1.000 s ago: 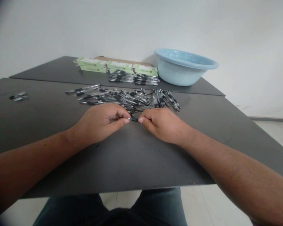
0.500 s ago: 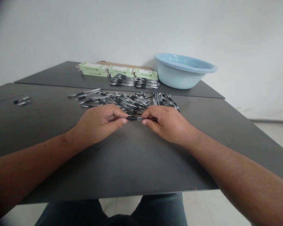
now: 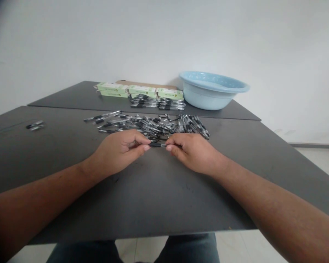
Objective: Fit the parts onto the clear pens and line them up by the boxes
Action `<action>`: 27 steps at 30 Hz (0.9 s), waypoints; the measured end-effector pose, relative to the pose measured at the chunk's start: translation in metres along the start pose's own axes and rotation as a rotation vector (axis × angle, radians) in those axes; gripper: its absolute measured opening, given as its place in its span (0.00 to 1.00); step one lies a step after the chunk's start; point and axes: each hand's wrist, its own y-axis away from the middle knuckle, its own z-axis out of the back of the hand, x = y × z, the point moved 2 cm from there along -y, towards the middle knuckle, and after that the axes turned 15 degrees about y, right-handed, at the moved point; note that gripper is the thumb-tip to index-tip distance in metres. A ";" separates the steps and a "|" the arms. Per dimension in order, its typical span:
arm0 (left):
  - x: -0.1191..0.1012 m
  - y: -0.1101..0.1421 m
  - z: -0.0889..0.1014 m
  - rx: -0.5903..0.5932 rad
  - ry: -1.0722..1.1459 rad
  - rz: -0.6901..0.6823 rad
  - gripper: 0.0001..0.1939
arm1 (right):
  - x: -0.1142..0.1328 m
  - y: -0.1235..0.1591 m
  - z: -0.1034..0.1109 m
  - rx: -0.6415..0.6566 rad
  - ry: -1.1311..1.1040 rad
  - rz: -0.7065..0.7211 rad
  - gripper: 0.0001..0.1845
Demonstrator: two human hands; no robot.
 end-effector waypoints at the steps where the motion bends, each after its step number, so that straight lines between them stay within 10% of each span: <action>1: 0.000 0.000 0.000 -0.002 0.001 -0.001 0.06 | 0.000 0.000 0.000 -0.010 -0.010 -0.017 0.08; 27: -0.003 0.003 -0.003 -0.019 0.059 -0.044 0.04 | -0.005 0.003 -0.003 0.017 -0.016 -0.017 0.12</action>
